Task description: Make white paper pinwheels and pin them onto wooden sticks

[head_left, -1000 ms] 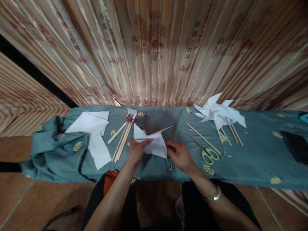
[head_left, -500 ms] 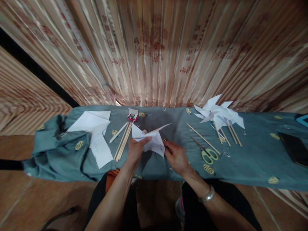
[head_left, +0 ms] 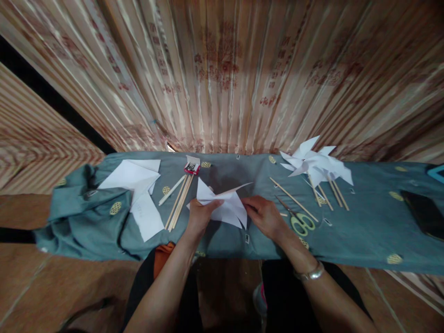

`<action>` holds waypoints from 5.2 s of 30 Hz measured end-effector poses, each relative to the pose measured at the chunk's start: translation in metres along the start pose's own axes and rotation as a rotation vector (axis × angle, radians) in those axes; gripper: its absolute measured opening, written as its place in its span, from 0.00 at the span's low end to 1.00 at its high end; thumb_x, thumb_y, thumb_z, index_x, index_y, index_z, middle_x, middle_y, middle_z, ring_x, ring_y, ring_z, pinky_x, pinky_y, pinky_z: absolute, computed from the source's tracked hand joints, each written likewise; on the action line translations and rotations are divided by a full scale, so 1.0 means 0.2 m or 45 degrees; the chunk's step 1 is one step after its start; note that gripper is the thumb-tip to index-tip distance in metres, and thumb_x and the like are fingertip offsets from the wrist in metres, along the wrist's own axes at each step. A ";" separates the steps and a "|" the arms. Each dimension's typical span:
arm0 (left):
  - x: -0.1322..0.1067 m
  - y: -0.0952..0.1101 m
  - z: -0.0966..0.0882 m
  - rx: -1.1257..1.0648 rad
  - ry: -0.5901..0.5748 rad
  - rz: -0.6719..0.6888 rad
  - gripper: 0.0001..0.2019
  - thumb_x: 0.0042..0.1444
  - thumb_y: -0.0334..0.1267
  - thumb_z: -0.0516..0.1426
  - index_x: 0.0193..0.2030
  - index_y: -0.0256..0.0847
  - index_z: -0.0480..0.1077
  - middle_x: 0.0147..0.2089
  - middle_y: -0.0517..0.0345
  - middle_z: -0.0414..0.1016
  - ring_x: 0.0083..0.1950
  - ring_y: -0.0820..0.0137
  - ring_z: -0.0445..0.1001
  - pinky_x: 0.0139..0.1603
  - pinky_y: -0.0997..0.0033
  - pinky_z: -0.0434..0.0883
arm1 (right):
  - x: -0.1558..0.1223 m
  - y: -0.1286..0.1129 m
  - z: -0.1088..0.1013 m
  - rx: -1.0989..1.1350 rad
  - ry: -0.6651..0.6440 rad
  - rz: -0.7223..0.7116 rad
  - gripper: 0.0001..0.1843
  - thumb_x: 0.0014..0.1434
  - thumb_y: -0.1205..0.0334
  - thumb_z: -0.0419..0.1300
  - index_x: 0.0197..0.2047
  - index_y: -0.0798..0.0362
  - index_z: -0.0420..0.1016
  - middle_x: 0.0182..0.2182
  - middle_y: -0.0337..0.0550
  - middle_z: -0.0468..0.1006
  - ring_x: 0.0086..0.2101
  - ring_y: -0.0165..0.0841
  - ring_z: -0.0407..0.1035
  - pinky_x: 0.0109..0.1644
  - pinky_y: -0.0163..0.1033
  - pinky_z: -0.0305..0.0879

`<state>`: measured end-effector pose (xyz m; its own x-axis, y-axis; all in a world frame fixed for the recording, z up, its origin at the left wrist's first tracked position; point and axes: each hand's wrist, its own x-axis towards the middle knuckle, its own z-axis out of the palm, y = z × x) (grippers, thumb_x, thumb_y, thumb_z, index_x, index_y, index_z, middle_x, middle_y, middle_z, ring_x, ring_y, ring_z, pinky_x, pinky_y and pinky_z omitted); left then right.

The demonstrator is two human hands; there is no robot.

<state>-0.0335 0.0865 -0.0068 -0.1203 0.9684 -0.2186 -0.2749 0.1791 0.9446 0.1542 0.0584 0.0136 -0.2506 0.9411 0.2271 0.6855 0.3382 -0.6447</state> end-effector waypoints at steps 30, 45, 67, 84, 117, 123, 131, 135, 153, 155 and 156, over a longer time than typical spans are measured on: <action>-0.08 -0.02 0.04 0.039 -0.007 -0.077 0.15 0.26 0.33 0.71 0.26 0.33 0.77 0.27 0.51 0.80 0.29 0.63 0.76 0.33 0.67 0.72 | 0.02 -0.07 0.21 0.133 -0.025 0.403 0.15 0.54 0.74 0.55 0.36 0.52 0.82 0.34 0.47 0.84 0.38 0.43 0.78 0.40 0.39 0.71; -0.04 0.04 0.00 -0.274 0.071 -0.082 0.19 0.31 0.34 0.71 0.34 0.32 0.78 0.33 0.51 0.82 0.34 0.62 0.79 0.39 0.65 0.76 | 0.07 0.01 0.01 -0.081 0.404 0.065 0.11 0.62 0.63 0.55 0.43 0.50 0.79 0.45 0.48 0.80 0.48 0.40 0.73 0.55 0.47 0.67; -0.04 -0.03 0.08 -0.276 -0.055 -0.136 0.18 0.33 0.36 0.71 0.35 0.34 0.78 0.34 0.52 0.82 0.33 0.68 0.77 0.40 0.69 0.72 | 0.09 -0.10 0.11 0.035 0.295 -0.086 0.05 0.59 0.65 0.58 0.36 0.49 0.77 0.63 0.45 0.61 0.63 0.41 0.55 0.66 0.53 0.52; -0.05 -0.01 0.06 -0.178 -0.079 -0.105 0.14 0.33 0.36 0.70 0.30 0.35 0.78 0.31 0.54 0.81 0.30 0.68 0.76 0.38 0.68 0.72 | 0.10 -0.06 0.11 0.223 0.142 0.020 0.03 0.56 0.63 0.62 0.30 0.51 0.75 0.66 0.45 0.58 0.68 0.44 0.42 0.67 0.58 0.45; -0.02 0.00 0.03 -0.059 -0.068 -0.158 0.13 0.31 0.39 0.71 0.27 0.37 0.79 0.30 0.52 0.81 0.30 0.65 0.76 0.35 0.68 0.72 | 0.04 0.05 -0.18 1.427 0.001 0.629 0.09 0.43 0.57 0.72 0.28 0.48 0.78 0.33 0.38 0.82 0.32 0.29 0.74 0.39 0.35 0.71; -0.02 0.01 0.01 -0.022 -0.117 -0.164 0.15 0.34 0.39 0.71 0.30 0.35 0.79 0.31 0.52 0.82 0.31 0.65 0.77 0.37 0.67 0.73 | 0.04 0.03 -0.18 1.672 -0.131 0.698 0.10 0.41 0.61 0.73 0.29 0.50 0.80 0.35 0.37 0.82 0.30 0.24 0.73 0.37 0.29 0.69; 0.01 0.00 -0.02 -0.067 -0.098 -0.079 0.15 0.35 0.38 0.71 0.32 0.35 0.78 0.33 0.52 0.82 0.34 0.65 0.78 0.39 0.67 0.74 | 0.03 0.05 -0.20 1.633 -0.139 0.689 0.08 0.43 0.59 0.71 0.30 0.47 0.80 0.36 0.38 0.83 0.39 0.32 0.75 0.38 0.33 0.68; 0.01 0.01 0.00 -0.200 -0.047 -0.073 0.16 0.33 0.36 0.72 0.30 0.34 0.78 0.33 0.53 0.82 0.34 0.66 0.78 0.39 0.69 0.75 | 0.02 0.12 -0.19 0.958 -0.079 0.547 0.05 0.47 0.59 0.67 0.29 0.50 0.79 0.30 0.39 0.81 0.32 0.33 0.72 0.35 0.37 0.65; -0.05 -0.01 0.10 -0.399 -0.054 -0.321 0.15 0.29 0.31 0.72 0.28 0.34 0.78 0.30 0.54 0.82 0.30 0.69 0.78 0.35 0.72 0.75 | 0.04 0.09 0.02 1.516 0.258 0.668 0.14 0.42 0.48 0.72 0.27 0.48 0.81 0.29 0.39 0.81 0.30 0.32 0.71 0.36 0.38 0.68; -0.05 -0.01 0.11 -0.380 -0.031 -0.341 0.14 0.28 0.31 0.72 0.26 0.34 0.77 0.28 0.54 0.81 0.29 0.69 0.77 0.34 0.72 0.74 | 0.05 0.08 0.02 1.549 0.212 0.696 0.13 0.39 0.52 0.74 0.26 0.49 0.81 0.30 0.38 0.82 0.30 0.30 0.70 0.36 0.36 0.68; -0.04 -0.01 0.12 -0.373 -0.022 -0.343 0.15 0.27 0.31 0.72 0.26 0.34 0.77 0.28 0.54 0.81 0.29 0.69 0.77 0.35 0.72 0.74 | 0.05 0.08 0.02 1.553 0.188 0.714 0.12 0.39 0.53 0.75 0.26 0.49 0.81 0.30 0.38 0.82 0.29 0.29 0.70 0.36 0.36 0.67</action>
<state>-0.0095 0.0815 -0.0014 0.0087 0.8968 -0.4424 -0.5552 0.3723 0.7438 0.1593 0.0726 0.0021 -0.0111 0.9676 -0.2524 -0.3880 -0.2368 -0.8907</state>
